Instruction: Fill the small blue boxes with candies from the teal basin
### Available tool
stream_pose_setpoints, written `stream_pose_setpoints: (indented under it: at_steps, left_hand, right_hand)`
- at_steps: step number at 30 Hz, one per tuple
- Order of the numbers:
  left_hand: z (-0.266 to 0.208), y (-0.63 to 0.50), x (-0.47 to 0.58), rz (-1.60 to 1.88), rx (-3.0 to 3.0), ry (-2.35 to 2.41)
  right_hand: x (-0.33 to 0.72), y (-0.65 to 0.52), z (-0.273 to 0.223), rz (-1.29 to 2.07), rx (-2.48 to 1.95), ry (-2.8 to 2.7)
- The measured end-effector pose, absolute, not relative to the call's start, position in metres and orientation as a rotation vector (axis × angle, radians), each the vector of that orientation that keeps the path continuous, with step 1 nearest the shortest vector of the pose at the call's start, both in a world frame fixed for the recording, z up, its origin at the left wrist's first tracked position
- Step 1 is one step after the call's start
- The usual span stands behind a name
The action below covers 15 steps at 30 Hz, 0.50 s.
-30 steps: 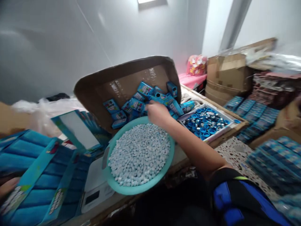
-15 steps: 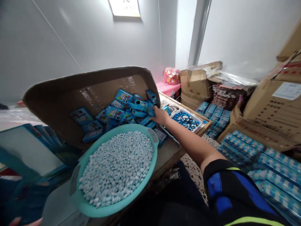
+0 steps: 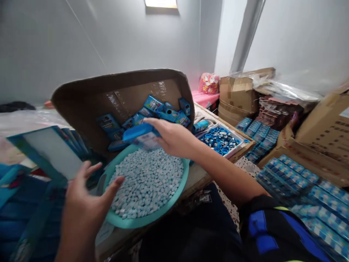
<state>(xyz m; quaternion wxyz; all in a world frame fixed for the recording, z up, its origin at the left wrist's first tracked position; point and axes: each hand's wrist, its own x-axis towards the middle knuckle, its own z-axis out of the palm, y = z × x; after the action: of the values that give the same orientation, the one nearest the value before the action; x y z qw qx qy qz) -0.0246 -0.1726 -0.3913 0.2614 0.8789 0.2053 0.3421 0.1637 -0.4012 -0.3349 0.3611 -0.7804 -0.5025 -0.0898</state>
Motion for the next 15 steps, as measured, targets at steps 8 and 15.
stream_pose_setpoints:
  at_steps: [8, 15]
  left_hand:
    - [-0.407, -0.172, 0.022, 0.783, 1.742, 0.564]
    - [-0.409, -0.172, 0.02, 1.04, 1.616, 0.531]
  right_hand:
    - [0.148, -0.356, -0.387, 0.336, -2.22, -1.087]
    - [0.146, -0.357, -0.414, 0.674, -2.392, -1.38]
